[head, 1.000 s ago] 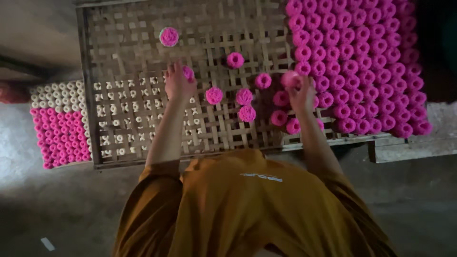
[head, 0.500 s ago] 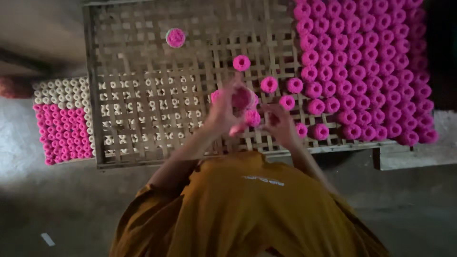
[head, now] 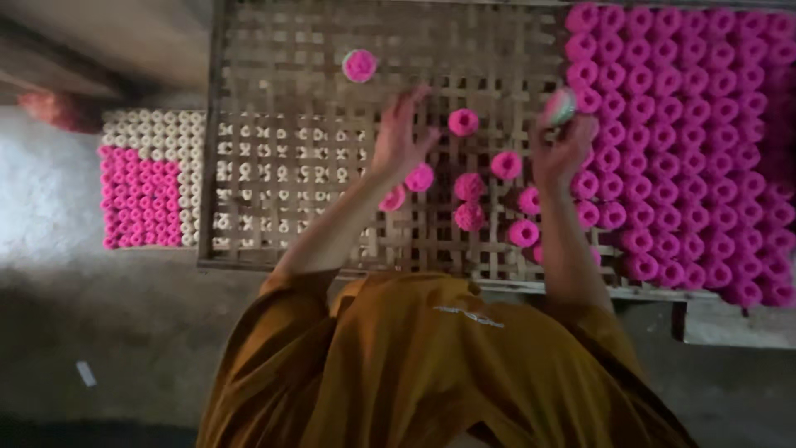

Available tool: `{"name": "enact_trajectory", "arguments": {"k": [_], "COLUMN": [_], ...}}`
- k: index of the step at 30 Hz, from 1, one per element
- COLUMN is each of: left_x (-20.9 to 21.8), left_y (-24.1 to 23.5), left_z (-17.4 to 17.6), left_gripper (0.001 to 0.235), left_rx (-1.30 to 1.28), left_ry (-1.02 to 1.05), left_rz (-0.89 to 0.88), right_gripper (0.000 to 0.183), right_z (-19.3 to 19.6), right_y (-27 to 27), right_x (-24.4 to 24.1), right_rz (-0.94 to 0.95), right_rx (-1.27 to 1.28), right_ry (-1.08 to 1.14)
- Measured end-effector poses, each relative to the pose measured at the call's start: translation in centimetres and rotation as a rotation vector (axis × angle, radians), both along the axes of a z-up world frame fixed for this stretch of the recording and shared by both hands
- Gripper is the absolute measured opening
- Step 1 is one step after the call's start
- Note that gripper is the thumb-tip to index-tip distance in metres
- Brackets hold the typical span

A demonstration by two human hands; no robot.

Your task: The person arranges colorful circular craft items on a wooden lattice tray, moving them from a pile into organized rows. They handle pink, yellow, and blue items by hand, placing them into empty slots on the tray.

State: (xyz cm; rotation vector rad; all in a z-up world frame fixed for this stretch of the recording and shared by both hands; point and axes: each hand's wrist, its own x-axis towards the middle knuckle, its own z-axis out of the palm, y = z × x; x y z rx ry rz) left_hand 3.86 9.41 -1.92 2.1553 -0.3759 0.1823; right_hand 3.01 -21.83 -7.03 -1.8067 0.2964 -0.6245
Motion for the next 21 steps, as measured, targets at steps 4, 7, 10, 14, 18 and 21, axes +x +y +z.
{"name": "enact_trajectory", "arguments": {"k": [4,7,10,14,18,21], "left_x": [7.6,12.9,16.0,16.9,17.0,11.6], "left_y": [4.6,7.7,8.6,9.8,9.1,7.0], "left_z": [-6.5,-10.7,-14.4,-15.7,-12.2,-9.4], "left_gripper": [0.080,0.081,0.074,0.055,0.047,0.041], "left_rx": [0.283,0.475,0.513,0.493,0.324,0.075], "left_ry": [0.115,0.084,0.091,0.174,0.234,0.232], "left_rz": [0.317,0.377,0.417,0.405,0.429,0.314], "right_gripper": [0.033,0.031,0.042,0.045,0.036,0.035], "right_z": [-4.0,-5.0,-4.1,-1.7,1.4,2.2], "right_y": [-2.2,-2.4,-2.7,-2.2,0.2,4.6], "right_x": [1.6,-0.8,-3.3,-4.2,-5.5,-10.6], "right_rz": [0.085,-0.088,0.039,-0.113,0.139,0.531], "right_rx": [1.318,-0.470,-0.683,-0.590,-0.358,-0.404], "right_ry": [0.055,-0.100,-0.004,-0.016,-0.008,0.295]}}
